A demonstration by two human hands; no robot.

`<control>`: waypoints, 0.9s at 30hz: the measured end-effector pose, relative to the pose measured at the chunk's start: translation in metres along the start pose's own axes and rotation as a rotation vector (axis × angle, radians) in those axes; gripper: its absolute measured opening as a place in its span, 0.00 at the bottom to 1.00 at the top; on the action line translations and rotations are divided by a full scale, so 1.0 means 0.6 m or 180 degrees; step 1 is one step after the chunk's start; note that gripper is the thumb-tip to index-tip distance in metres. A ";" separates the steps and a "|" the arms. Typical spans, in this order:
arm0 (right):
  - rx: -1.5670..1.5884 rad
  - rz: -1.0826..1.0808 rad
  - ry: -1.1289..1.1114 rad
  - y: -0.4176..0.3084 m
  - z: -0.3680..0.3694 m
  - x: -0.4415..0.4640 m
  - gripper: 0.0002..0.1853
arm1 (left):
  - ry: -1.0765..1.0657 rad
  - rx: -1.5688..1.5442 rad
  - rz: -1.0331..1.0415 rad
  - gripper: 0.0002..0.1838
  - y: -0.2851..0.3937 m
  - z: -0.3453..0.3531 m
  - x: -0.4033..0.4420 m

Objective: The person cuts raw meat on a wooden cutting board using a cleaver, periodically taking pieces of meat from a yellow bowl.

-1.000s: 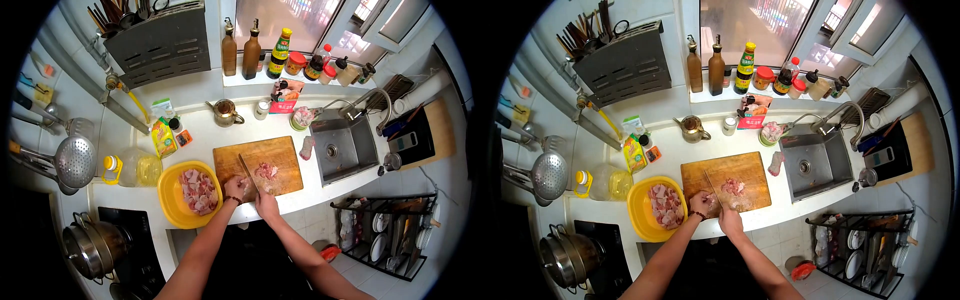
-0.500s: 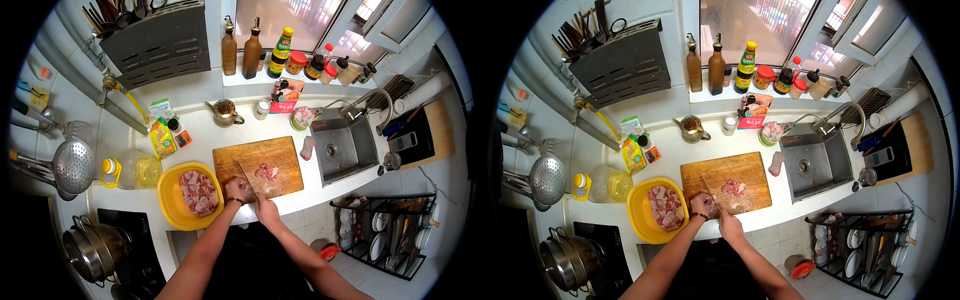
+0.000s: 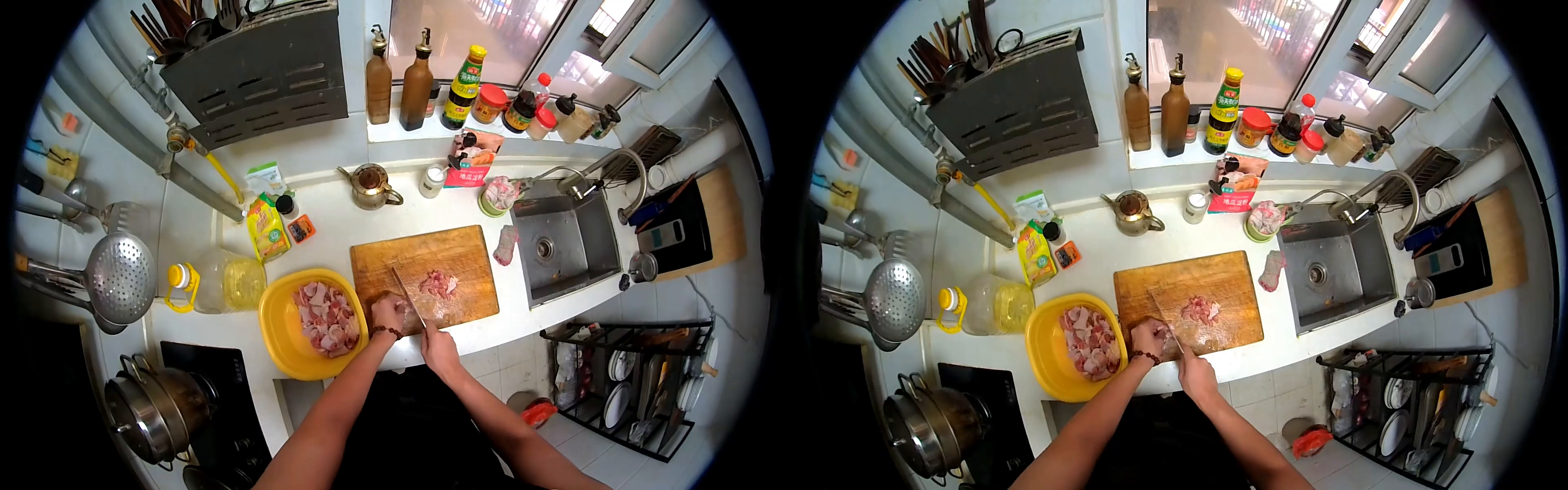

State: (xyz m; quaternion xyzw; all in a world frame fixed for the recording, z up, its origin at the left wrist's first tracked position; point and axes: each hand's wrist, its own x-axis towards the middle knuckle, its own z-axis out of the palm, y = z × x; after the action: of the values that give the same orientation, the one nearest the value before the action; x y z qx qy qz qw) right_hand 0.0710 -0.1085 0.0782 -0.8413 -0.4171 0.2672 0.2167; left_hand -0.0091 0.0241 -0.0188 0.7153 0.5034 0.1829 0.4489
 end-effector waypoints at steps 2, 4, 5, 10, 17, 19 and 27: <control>0.0043 -0.0058 0.0143 0.006 0.006 0.003 0.10 | -0.0035 -0.0102 -0.0021 0.06 0.007 -0.003 -0.003; 0.0028 -0.0070 0.0175 -0.006 0.009 0.030 0.11 | -0.0162 0.0106 0.0073 0.06 0.018 -0.007 -0.001; 0.0000 -0.0112 0.0230 -0.011 0.010 0.041 0.11 | -0.0192 0.0046 0.0032 0.06 0.022 -0.011 0.000; -0.0139 -0.0100 0.0060 -0.006 0.000 0.020 0.11 | -0.0168 0.0085 -0.0061 0.06 0.020 -0.006 0.003; -0.0109 -0.0037 0.0018 0.007 0.019 0.039 0.12 | -0.0273 0.0206 -0.0044 0.05 0.030 -0.012 0.003; -0.0103 -0.0095 0.0010 0.001 0.021 0.049 0.13 | -0.0250 0.0208 -0.0043 0.05 0.018 -0.006 0.003; 0.0078 0.0093 -0.0138 0.029 0.020 0.006 0.11 | -0.0107 0.0226 0.0039 0.05 0.021 -0.002 0.002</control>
State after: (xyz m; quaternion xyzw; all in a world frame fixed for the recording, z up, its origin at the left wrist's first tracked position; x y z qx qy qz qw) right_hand 0.0753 -0.1139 0.0577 -0.8385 -0.4061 0.2937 0.2140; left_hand -0.0023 0.0244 -0.0080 0.7368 0.4976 0.1556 0.4305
